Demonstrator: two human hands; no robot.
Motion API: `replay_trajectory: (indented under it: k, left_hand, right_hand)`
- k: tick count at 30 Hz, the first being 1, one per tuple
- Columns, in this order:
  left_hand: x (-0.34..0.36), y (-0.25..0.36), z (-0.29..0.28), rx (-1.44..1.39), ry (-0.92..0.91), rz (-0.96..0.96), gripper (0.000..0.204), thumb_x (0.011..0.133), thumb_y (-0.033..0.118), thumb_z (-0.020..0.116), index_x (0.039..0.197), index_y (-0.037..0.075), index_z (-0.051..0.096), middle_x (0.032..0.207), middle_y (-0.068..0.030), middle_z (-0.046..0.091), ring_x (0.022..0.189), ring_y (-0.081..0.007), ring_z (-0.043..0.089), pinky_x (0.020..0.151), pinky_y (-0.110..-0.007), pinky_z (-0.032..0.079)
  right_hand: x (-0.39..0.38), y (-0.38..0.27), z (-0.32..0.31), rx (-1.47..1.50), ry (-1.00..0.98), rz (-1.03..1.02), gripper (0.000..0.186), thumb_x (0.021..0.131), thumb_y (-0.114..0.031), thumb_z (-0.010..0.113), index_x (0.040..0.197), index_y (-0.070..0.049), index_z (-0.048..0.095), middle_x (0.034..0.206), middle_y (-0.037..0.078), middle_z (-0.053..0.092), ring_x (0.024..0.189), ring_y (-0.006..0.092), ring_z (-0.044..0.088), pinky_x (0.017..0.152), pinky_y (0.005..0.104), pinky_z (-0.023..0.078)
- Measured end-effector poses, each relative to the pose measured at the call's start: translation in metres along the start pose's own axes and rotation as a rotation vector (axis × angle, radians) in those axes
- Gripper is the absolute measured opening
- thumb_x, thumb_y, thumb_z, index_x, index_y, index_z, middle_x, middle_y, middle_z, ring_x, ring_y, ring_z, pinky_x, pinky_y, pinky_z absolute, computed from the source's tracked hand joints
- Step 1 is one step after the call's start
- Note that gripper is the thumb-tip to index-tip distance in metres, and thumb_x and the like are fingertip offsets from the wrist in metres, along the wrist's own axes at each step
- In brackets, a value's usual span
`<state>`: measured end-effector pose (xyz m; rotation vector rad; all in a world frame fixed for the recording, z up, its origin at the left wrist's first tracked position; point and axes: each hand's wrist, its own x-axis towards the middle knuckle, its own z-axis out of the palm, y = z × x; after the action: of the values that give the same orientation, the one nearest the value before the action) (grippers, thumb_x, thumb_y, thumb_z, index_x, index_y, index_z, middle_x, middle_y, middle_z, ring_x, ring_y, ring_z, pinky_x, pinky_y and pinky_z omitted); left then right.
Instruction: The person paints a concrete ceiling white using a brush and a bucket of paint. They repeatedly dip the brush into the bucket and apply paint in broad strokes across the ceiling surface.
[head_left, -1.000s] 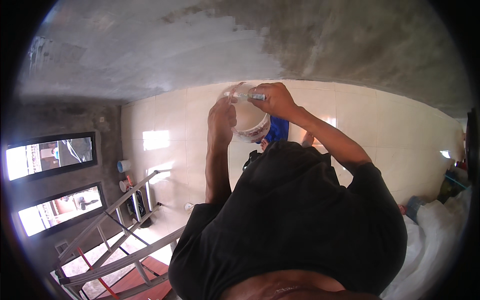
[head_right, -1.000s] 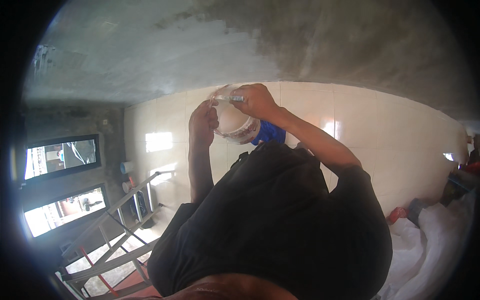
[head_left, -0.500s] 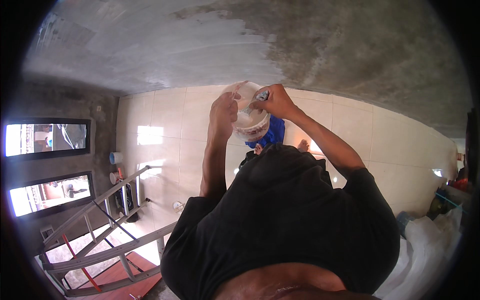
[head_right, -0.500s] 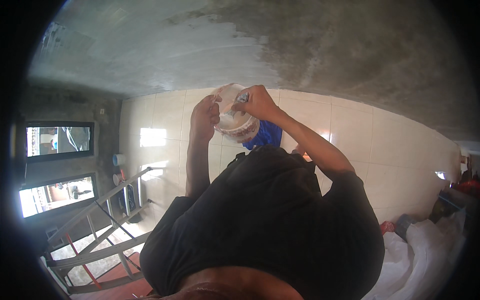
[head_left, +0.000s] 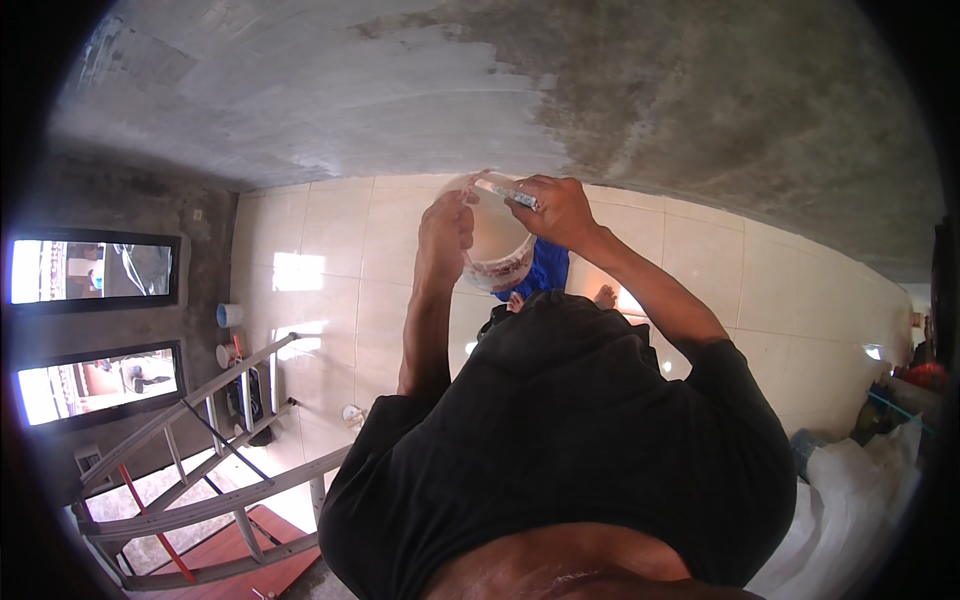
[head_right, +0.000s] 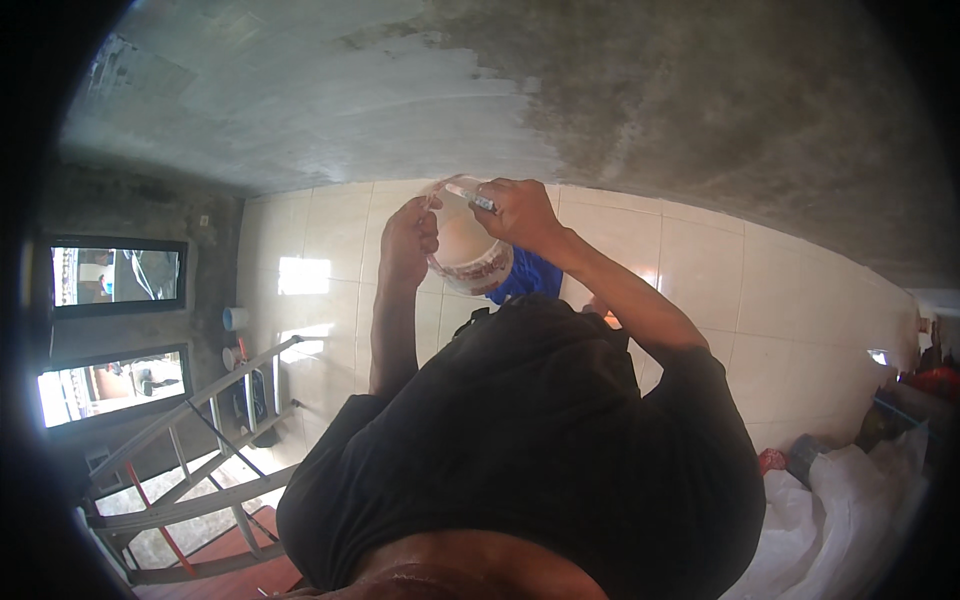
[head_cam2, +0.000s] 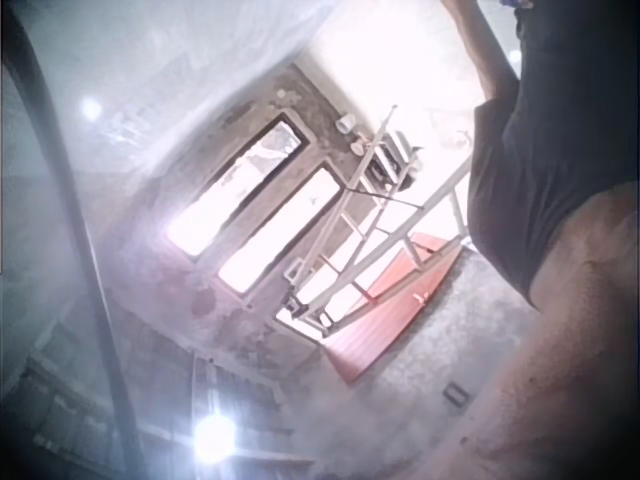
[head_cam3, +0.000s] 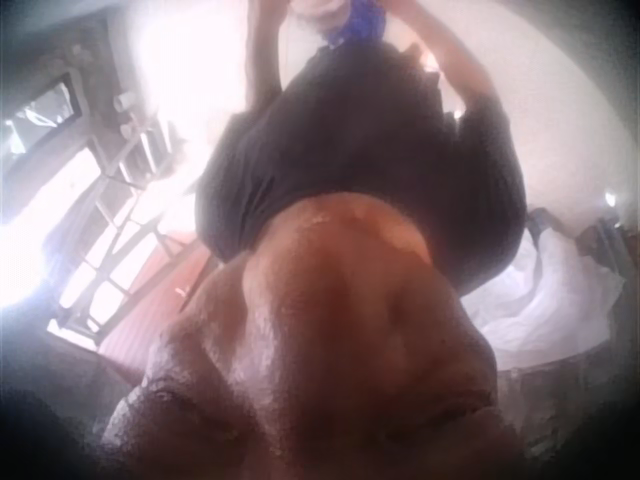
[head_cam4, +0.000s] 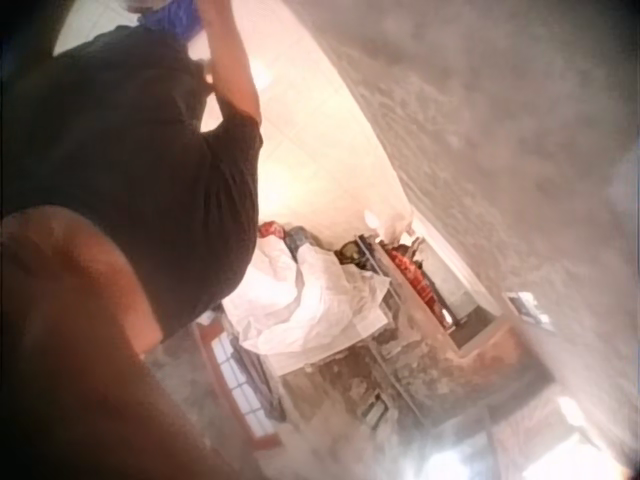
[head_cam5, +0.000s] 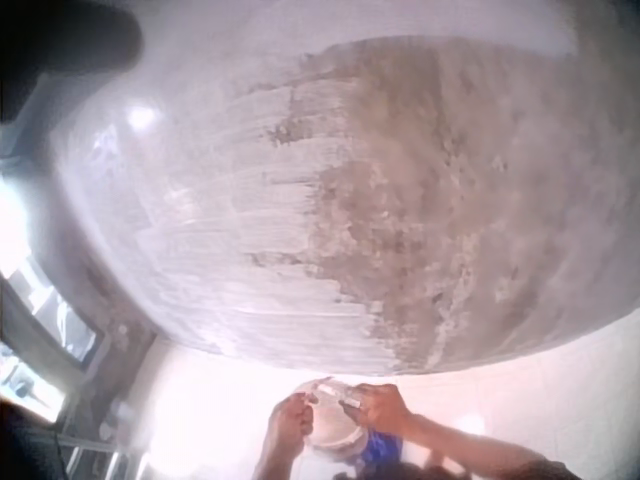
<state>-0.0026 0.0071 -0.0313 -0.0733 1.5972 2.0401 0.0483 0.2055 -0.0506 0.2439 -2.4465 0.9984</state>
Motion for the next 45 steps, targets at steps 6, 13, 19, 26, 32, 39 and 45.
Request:
replay_trajectory:
  k: [6, 13, 19, 26, 32, 39, 45]
  left_hand:
    - [-0.004, 0.001, -0.002, -0.005, -0.01, 0.015, 0.02, 0.096, 0.015, 0.044, 0.101, 0.002, 0.059, 0.063, 0.0071, 0.034, 0.05, -0.002, 0.026, 0.043, -0.019, 0.021]
    - [-0.003, 0.008, 0.003, 0.012, -0.04, 0.05, 0.02, 0.095, 0.016, 0.045, 0.1, 0.002, 0.059, 0.063, 0.007, 0.035, 0.051, -0.0019, 0.027, 0.044, -0.02, 0.021]
    - [-0.003, 0.008, 0.003, 0.016, -0.022, 0.041, 0.02, 0.097, 0.019, 0.047, 0.099, 0.003, 0.059, 0.063, 0.0072, 0.035, 0.052, -0.0017, 0.027, 0.044, -0.02, 0.021]
    - [-0.002, 0.003, 0.002, -0.007, -0.018, 0.011, 0.021, 0.098, 0.019, 0.046, 0.1, 0.002, 0.059, 0.063, 0.0073, 0.034, 0.051, -0.0019, 0.026, 0.043, -0.02, 0.021]
    - [-0.003, 0.003, 0.001, -0.001, -0.015, 0.027, 0.022, 0.098, 0.019, 0.045, 0.1, 0.002, 0.059, 0.063, 0.0073, 0.034, 0.051, -0.0021, 0.026, 0.043, -0.02, 0.021]
    - [-0.001, 0.005, 0.002, -0.014, -0.019, 0.02, 0.023, 0.097, 0.021, 0.045, 0.099, 0.003, 0.059, 0.062, 0.0073, 0.034, 0.05, -0.0021, 0.026, 0.043, -0.02, 0.021]
    - [-0.002, 0.006, 0.001, -0.012, 0.004, 0.009, 0.022, 0.098, 0.02, 0.046, 0.099, 0.003, 0.059, 0.062, 0.0073, 0.034, 0.051, -0.0019, 0.026, 0.044, -0.02, 0.022]
  right_hand:
    - [-0.008, 0.002, 0.011, -0.064, -0.026, -0.158, 0.025, 0.076, -0.018, 0.074, 0.098, -0.008, 0.074, 0.076, 0.012, 0.068, 0.064, 0.0301, 0.066, 0.058, 0.0394, 0.052]
    - [0.002, -0.007, 0.0, 0.497, -0.26, 0.42, 0.017, 0.078, -0.014, 0.077, 0.087, 0.0, 0.074, 0.068, 0.007, 0.07, 0.059, 0.012, 0.065, 0.052, 0.0261, 0.047]
    - [0.006, 0.009, -0.007, 0.69, -0.22, 0.572, 0.013, 0.082, -0.011, 0.076, 0.087, 0.001, 0.074, 0.07, 0.005, 0.07, 0.061, 0.0106, 0.065, 0.052, 0.0239, 0.047]
    - [0.003, 0.008, 0.003, 0.143, 0.037, 0.004, 0.016, 0.077, -0.018, 0.076, 0.086, -0.004, 0.074, 0.076, 0.012, 0.07, 0.06, 0.0232, 0.067, 0.054, 0.0325, 0.05]
    - [-0.003, 0.002, 0.008, 0.028, 0.03, -0.121, 0.015, 0.077, -0.017, 0.074, 0.084, -0.003, 0.073, 0.078, 0.013, 0.07, 0.066, 0.0314, 0.066, 0.058, 0.0362, 0.052]
    - [0.001, -0.006, 0.005, 0.499, -0.198, 0.4, 0.018, 0.079, -0.014, 0.077, 0.088, 0.001, 0.074, 0.074, 0.01, 0.072, 0.058, 0.0147, 0.066, 0.053, 0.0282, 0.049]
    - [0.003, 0.007, -0.002, 0.652, -0.186, 0.533, 0.017, 0.08, -0.012, 0.077, 0.088, 0.003, 0.074, 0.075, 0.006, 0.072, 0.062, 0.0132, 0.067, 0.056, 0.0269, 0.05]
